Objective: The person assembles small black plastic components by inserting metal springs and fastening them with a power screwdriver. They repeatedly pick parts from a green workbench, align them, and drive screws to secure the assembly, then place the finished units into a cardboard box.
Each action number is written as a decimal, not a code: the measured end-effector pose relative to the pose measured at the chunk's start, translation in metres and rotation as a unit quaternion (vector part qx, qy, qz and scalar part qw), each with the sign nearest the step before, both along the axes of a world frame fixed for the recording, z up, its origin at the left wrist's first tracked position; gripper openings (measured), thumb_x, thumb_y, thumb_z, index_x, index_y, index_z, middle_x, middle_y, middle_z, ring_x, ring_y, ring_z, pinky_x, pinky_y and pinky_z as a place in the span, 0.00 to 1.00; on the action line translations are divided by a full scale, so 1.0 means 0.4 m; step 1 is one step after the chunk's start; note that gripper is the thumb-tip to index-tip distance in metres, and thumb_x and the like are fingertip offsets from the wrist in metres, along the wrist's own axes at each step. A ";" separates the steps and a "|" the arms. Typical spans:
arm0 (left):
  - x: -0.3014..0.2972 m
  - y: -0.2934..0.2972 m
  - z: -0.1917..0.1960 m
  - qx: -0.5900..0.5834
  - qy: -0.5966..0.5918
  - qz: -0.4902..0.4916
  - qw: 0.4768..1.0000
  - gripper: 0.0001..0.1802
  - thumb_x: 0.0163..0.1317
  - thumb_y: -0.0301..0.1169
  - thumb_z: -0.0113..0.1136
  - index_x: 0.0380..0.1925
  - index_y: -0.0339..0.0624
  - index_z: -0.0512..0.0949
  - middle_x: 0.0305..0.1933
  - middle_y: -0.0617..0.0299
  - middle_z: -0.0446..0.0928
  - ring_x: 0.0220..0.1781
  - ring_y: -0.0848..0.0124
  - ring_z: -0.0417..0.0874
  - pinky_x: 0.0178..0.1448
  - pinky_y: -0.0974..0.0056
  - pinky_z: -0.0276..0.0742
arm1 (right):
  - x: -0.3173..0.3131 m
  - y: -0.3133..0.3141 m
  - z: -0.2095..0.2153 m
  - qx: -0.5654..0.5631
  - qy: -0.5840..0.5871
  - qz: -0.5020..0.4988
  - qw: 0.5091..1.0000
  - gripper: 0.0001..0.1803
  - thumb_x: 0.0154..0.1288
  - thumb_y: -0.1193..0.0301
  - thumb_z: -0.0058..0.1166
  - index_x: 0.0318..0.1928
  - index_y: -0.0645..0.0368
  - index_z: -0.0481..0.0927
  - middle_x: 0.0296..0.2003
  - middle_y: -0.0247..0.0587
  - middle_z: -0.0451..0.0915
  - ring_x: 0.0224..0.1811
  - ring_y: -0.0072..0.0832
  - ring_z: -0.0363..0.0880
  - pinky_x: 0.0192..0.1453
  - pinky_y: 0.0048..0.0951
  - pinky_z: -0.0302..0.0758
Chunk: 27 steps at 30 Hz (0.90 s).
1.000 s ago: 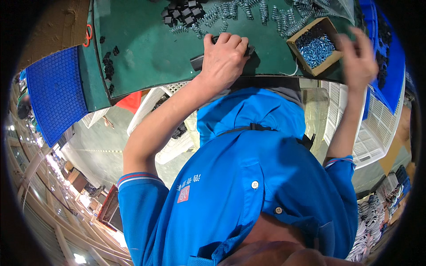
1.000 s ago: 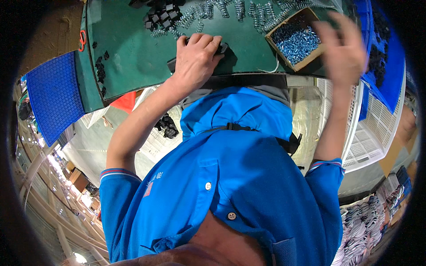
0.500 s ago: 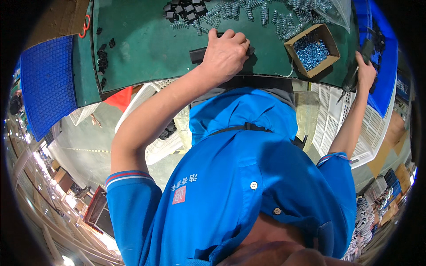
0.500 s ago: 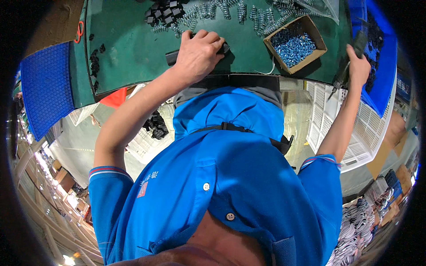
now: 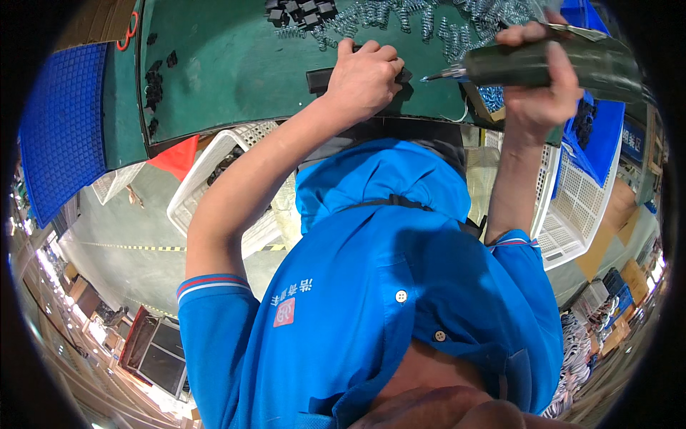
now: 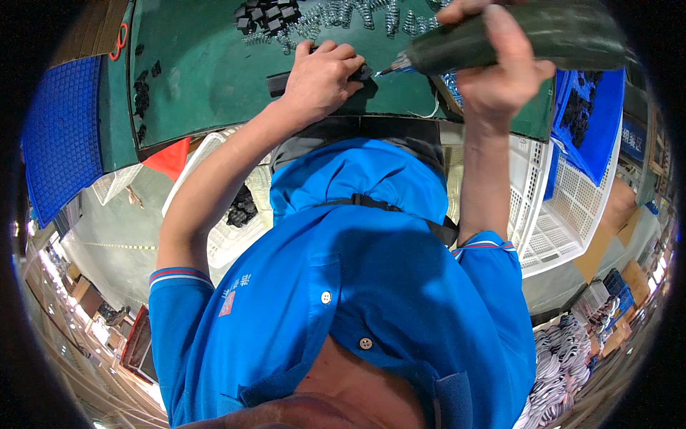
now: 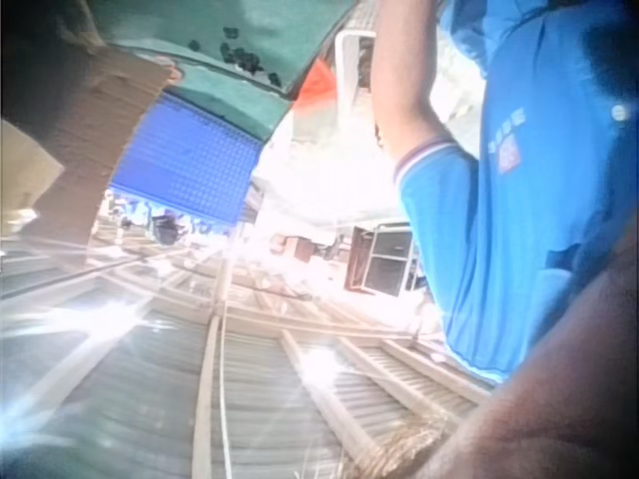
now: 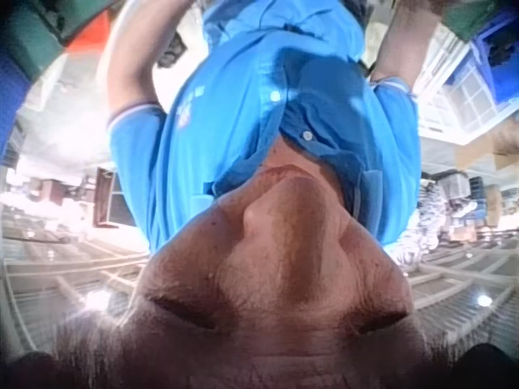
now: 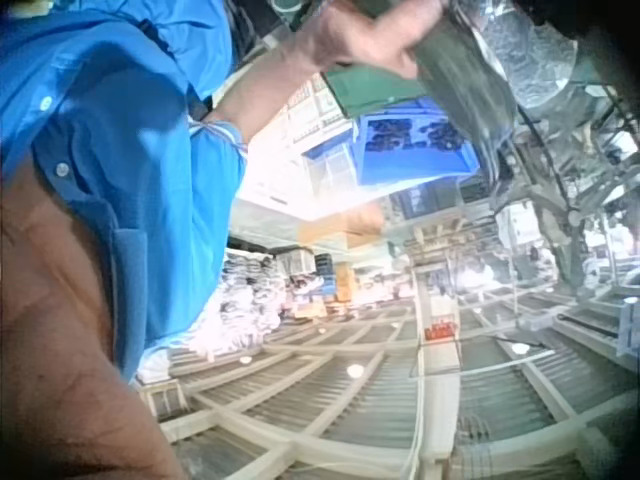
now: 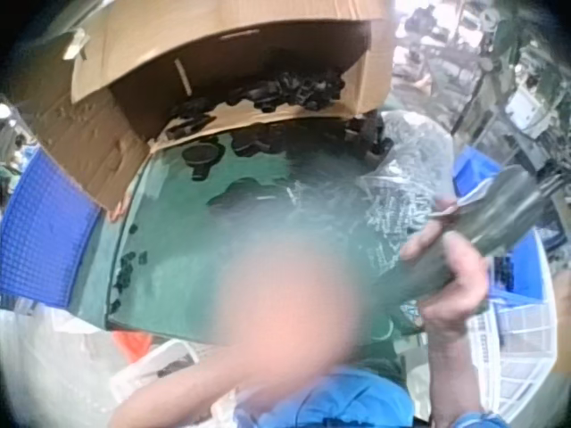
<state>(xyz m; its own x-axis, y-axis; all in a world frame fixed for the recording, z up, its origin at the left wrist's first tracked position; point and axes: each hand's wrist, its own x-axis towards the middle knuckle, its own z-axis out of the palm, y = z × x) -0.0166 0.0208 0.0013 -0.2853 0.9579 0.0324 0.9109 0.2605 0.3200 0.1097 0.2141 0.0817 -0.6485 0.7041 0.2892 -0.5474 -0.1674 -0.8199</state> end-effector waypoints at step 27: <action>0.015 -0.005 -0.003 0.013 -0.002 0.024 1.000 0.18 0.51 0.37 0.68 0.43 0.48 0.83 0.39 0.66 0.77 0.48 0.65 0.77 0.56 0.48 0.65 | -0.066 -0.123 -0.085 0.191 0.016 0.096 0.977 0.28 0.58 0.77 0.51 0.60 0.70 0.67 0.38 0.47 0.76 0.39 0.37 0.78 0.48 0.41 0.76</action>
